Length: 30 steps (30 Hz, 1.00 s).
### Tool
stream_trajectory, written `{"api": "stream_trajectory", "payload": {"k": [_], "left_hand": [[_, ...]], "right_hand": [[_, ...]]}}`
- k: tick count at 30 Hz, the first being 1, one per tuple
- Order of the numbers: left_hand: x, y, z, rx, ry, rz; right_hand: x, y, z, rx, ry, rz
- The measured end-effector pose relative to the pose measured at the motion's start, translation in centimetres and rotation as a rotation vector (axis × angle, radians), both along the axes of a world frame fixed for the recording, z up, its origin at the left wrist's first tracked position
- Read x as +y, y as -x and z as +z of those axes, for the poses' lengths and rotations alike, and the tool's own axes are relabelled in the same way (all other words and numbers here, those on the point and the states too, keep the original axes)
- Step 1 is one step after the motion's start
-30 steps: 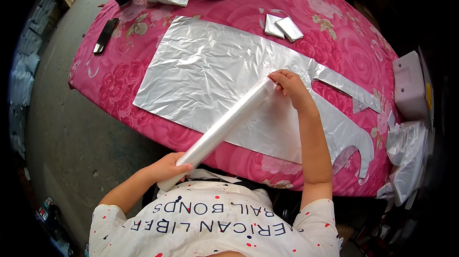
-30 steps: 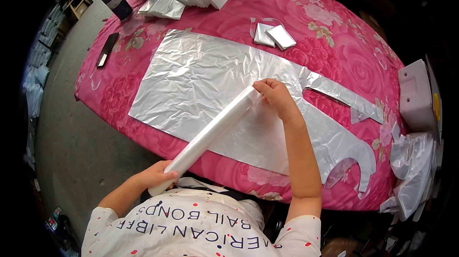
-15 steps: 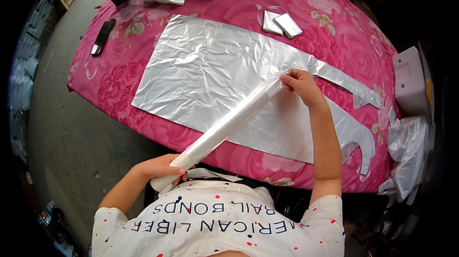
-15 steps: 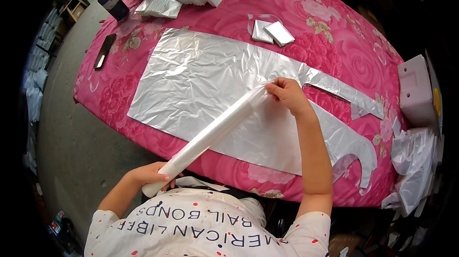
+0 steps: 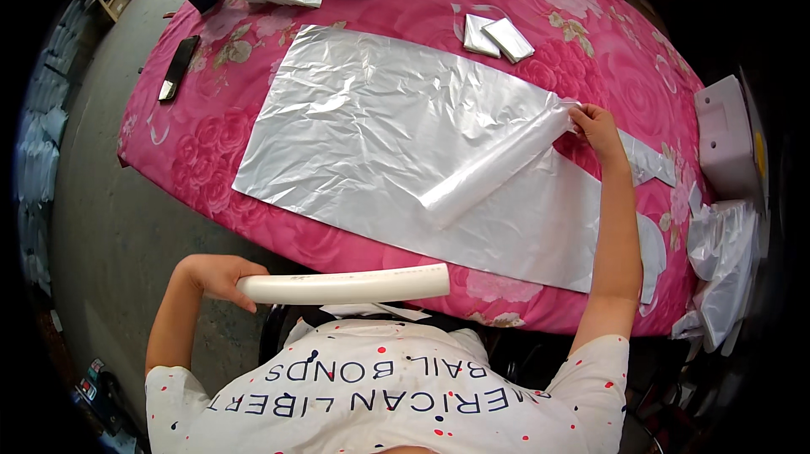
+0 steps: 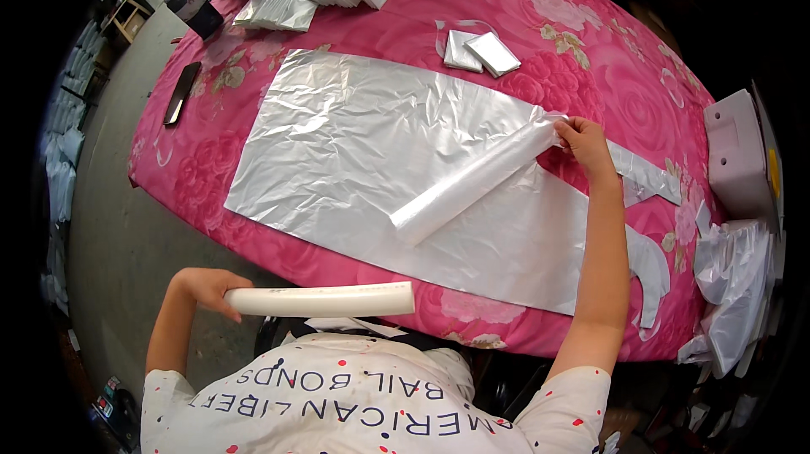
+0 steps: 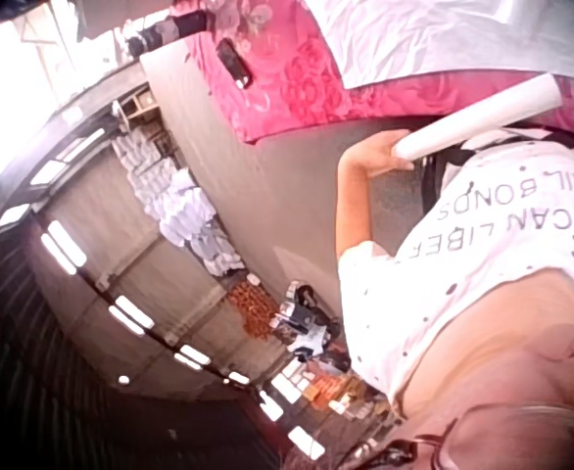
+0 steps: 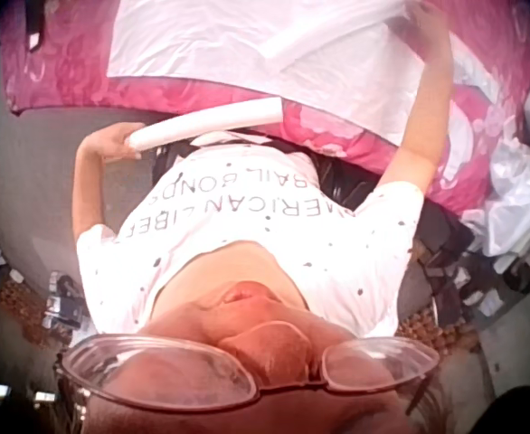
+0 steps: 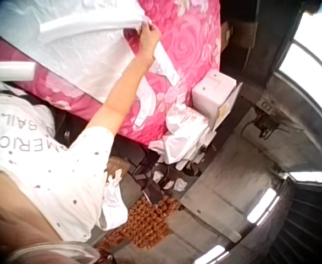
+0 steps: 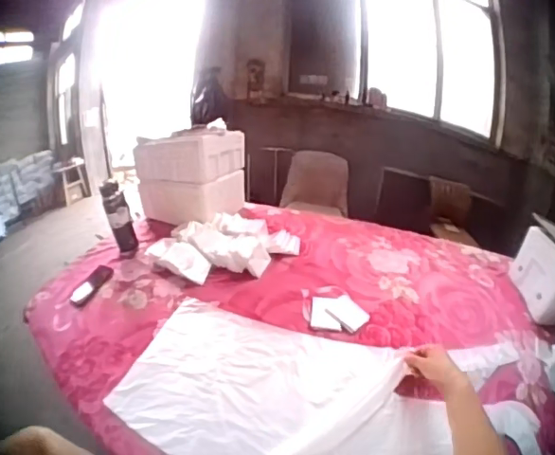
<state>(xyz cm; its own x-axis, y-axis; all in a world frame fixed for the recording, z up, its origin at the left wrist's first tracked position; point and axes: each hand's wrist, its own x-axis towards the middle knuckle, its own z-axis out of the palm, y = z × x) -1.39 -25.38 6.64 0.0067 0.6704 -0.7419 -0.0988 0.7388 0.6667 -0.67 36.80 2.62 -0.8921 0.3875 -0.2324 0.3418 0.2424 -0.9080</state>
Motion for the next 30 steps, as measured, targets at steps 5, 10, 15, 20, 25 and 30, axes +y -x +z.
{"api": "stream_trajectory", "payload": {"k": [5, 10, 15, 20, 25, 30], "left_hand": [[11.1, 4.8, 3.4, 0.703, -0.152, -0.220], [18.0, 5.8, 1.2, 1.206, -0.442, -0.257], [19.8, 3.1, -3.5, 1.211, -0.905, -0.549], [19.6, 0.9, -5.6, 1.205, -0.883, -0.526], [19.2, -0.9, -5.9, 1.176, -0.802, -0.497], [19.1, -4.1, -6.4, 1.249, -0.714, -0.389]], "right_hand": [[-4.9, 2.4, 0.6, 0.006, -0.036, 0.126], [-7.2, 4.4, 0.4, 0.005, 0.002, 0.237], [-7.3, 5.4, -0.4, -0.051, -0.033, 0.291], [-6.9, 5.7, -0.7, -0.078, -0.005, 0.309], [-8.4, 4.8, 1.5, -0.053, -0.265, 0.113], [-16.0, -1.7, 3.6, 0.392, -0.932, 0.296]]}}
